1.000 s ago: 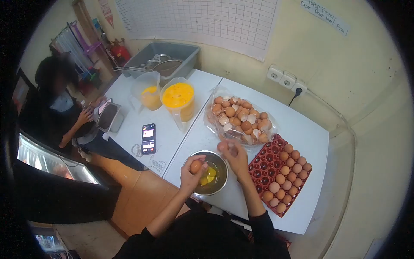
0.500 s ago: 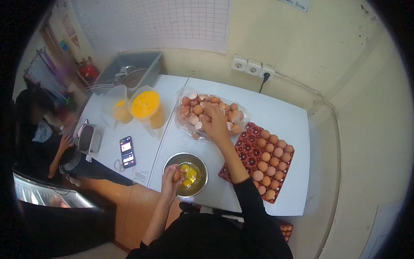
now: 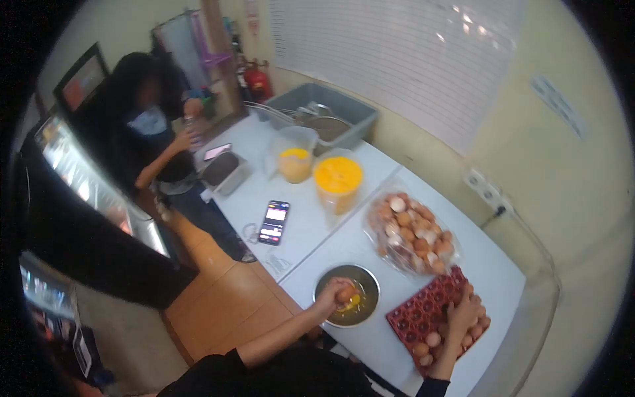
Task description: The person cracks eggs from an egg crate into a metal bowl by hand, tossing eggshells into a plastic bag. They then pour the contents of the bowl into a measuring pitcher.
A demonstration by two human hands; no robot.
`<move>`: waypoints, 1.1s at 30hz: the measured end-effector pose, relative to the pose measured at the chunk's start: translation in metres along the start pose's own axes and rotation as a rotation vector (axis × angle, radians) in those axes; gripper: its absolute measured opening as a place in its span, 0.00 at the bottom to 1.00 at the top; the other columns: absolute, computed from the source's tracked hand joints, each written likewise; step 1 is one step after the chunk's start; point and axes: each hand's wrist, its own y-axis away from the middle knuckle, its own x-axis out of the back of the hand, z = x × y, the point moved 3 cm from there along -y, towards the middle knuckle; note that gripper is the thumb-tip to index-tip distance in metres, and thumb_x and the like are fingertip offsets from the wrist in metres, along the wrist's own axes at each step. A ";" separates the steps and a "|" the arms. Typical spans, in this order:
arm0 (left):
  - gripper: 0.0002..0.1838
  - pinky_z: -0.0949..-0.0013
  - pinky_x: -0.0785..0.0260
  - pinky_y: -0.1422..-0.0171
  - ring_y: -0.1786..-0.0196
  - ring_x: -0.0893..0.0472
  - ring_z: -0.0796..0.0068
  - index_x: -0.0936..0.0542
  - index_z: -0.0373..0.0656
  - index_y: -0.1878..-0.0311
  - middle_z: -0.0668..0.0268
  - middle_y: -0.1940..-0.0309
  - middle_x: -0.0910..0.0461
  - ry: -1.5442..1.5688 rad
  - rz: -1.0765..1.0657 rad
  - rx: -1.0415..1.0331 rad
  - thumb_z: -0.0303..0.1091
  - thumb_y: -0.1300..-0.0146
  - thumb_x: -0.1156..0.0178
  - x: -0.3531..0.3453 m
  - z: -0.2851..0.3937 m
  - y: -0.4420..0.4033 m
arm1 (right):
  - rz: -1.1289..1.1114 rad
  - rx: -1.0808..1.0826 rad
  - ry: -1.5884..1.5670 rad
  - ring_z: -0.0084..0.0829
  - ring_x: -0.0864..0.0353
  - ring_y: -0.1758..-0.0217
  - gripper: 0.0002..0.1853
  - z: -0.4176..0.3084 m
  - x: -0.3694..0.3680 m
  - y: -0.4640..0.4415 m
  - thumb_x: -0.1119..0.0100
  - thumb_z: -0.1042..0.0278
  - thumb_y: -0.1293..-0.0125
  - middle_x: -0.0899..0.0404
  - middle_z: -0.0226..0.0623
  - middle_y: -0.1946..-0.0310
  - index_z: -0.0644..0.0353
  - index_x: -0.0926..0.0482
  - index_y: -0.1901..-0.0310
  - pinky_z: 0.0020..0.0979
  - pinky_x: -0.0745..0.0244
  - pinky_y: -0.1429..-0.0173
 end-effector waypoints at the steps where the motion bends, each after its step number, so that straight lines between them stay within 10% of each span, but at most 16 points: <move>1: 0.11 0.72 0.27 0.62 0.52 0.19 0.73 0.30 0.58 0.45 0.67 0.49 0.21 0.022 -0.003 0.035 0.44 0.28 0.49 -0.002 0.002 0.001 | 0.080 0.087 -0.004 0.48 0.26 0.46 0.39 0.005 -0.011 -0.003 0.28 0.72 0.54 0.22 0.46 0.56 0.52 0.28 0.36 0.47 0.29 0.44; 12: 0.14 0.76 0.32 0.71 0.62 0.21 0.80 0.24 0.61 0.51 0.71 0.53 0.20 -0.055 0.022 -0.042 0.53 0.32 0.52 -0.013 0.005 0.014 | 0.191 0.200 -0.223 0.45 0.21 0.57 0.24 -0.008 0.004 -0.005 0.33 0.69 0.46 0.20 0.46 0.61 0.57 0.24 0.45 0.43 0.24 0.50; 18: 0.16 0.76 0.33 0.72 0.62 0.23 0.81 0.23 0.60 0.51 0.72 0.55 0.22 -0.021 -0.004 -0.110 0.54 0.32 0.54 -0.009 -0.011 -0.004 | -0.328 0.275 -0.947 0.38 0.23 0.51 0.24 -0.089 0.052 0.039 0.39 0.64 0.37 0.23 0.45 0.51 0.58 0.28 0.40 0.37 0.27 0.44; 26: 0.15 0.74 0.38 0.77 0.71 0.28 0.83 0.23 0.54 0.53 0.75 0.72 0.27 0.042 -0.188 -0.157 0.51 0.30 0.52 -0.010 -0.025 -0.030 | -0.880 0.304 -1.133 0.30 0.26 0.42 0.24 -0.157 0.035 0.086 0.47 0.57 0.25 0.28 0.44 0.37 0.60 0.32 0.32 0.29 0.30 0.37; 33: 0.15 0.74 0.38 0.76 0.72 0.28 0.83 0.23 0.53 0.53 0.75 0.73 0.27 0.025 -0.141 -0.222 0.50 0.30 0.51 -0.014 -0.022 -0.029 | -0.705 0.308 -1.277 0.30 0.19 0.57 0.19 -0.181 0.044 0.102 0.44 0.58 0.26 0.16 0.42 0.56 0.69 0.19 0.50 0.30 0.23 0.53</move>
